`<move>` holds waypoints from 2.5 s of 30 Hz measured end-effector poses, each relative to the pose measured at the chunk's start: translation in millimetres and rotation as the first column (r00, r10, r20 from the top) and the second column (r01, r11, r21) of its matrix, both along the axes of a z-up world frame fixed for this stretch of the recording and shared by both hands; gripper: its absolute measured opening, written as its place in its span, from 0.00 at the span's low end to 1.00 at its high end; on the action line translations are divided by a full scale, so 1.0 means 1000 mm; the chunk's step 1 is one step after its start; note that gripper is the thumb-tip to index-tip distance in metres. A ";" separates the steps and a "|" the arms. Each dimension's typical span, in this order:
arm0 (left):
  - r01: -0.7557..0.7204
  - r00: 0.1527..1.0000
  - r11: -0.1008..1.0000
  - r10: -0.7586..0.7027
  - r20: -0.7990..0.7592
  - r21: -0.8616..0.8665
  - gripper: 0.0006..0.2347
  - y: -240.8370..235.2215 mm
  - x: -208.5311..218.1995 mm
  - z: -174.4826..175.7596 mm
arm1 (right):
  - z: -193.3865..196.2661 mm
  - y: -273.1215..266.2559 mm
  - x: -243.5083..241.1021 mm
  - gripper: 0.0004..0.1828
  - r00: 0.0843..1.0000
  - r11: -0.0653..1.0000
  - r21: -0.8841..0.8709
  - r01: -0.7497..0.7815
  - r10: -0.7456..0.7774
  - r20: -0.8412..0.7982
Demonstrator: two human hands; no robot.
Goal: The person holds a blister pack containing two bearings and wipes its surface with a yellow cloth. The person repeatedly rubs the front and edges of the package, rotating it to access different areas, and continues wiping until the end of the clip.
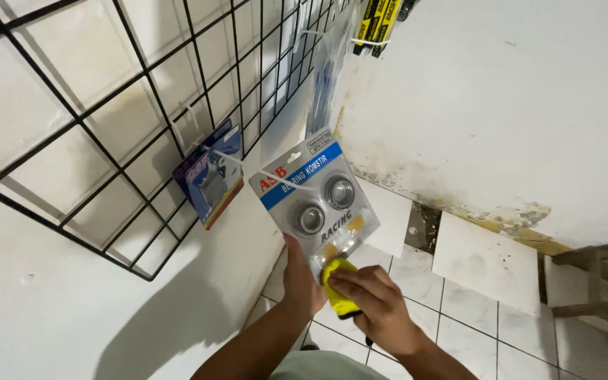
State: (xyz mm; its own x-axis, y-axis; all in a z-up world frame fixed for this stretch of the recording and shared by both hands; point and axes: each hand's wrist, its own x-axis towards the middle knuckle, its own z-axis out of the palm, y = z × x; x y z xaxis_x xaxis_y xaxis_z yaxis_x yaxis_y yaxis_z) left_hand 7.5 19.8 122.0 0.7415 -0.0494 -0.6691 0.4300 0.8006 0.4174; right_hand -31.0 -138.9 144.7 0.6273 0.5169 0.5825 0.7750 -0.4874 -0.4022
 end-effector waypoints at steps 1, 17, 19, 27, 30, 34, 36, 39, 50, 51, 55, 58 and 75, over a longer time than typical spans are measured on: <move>-0.025 0.988 0.984 0.051 0.144 -0.179 0.35 0.000 0.000 -0.002 | -0.006 -0.007 0.008 0.27 0.997 0.999 0.001 0.054 -0.054 0.062; 0.216 0.668 0.922 0.102 0.737 -0.323 0.34 -0.011 -0.005 -0.036 | 0.008 -0.023 0.032 0.26 0.895 0.904 0.126 0.409 -0.424 0.140; 0.173 0.687 0.924 0.134 0.714 -0.340 0.32 -0.018 -0.004 -0.049 | -0.005 -0.009 0.011 0.29 0.930 0.937 0.085 0.340 -0.348 0.120; 0.019 0.920 0.986 0.049 0.389 -0.168 0.30 -0.018 0.024 -0.062 | -0.015 0.019 -0.002 0.19 0.990 0.984 0.111 0.138 -0.141 0.022; 0.299 0.588 0.902 0.082 0.805 -0.310 0.35 -0.022 0.027 -0.100 | -0.003 0.028 -0.003 0.07 0.963 0.950 0.176 0.258 -0.268 0.031; 0.383 0.487 0.885 0.051 0.872 -0.266 0.41 -0.030 0.017 -0.084 | 0.023 0.028 -0.001 0.24 0.984 0.965 0.193 0.179 -0.178 -0.020; 0.332 0.430 0.906 0.102 0.897 -0.263 0.38 -0.030 0.020 -0.093 | 0.021 0.030 -0.001 0.31 0.981 0.961 0.197 0.192 -0.193 -0.016; 0.236 0.522 0.926 0.135 0.842 -0.295 0.40 -0.025 0.026 -0.113 | 0.013 0.034 -0.003 0.25 0.982 0.961 0.204 0.186 -0.185 -0.021; 0.270 0.436 0.874 0.263 0.861 -0.404 0.34 -0.018 0.050 -0.167 | 0.017 0.044 0.011 0.33 0.988 0.980 0.139 0.143 -0.134 -0.074; 0.272 0.438 0.873 0.261 0.860 -0.404 0.34 -0.015 0.047 -0.144 | 0.024 0.049 0.014 0.33 0.988 0.979 0.139 0.146 -0.137 -0.075; 0.243 0.417 0.946 0.097 0.904 -0.214 0.37 -0.007 0.031 -0.107 | 0.029 0.055 0.017 0.34 0.980 0.974 0.112 0.197 -0.194 -0.037; 0.326 0.451 0.910 0.088 0.888 -0.256 0.32 0.004 0.030 -0.091 | 0.022 0.051 0.020 0.32 0.992 0.989 0.078 0.124 -0.122 -0.019; 0.341 0.470 0.902 0.080 0.879 -0.264 0.30 0.036 0.026 -0.031 | 0.023 -0.008 0.015 0.33 0.884 0.839 0.292 0.459 -0.398 -0.244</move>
State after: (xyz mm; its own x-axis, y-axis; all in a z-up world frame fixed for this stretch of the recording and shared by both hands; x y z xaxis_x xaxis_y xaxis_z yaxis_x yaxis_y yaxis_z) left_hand 33.5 55.4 91.3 0.8766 -0.2692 0.3989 0.1356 0.9335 0.3320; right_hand -16.2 -146.7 168.1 0.8433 -0.0316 0.5365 0.4261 -0.5691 -0.7033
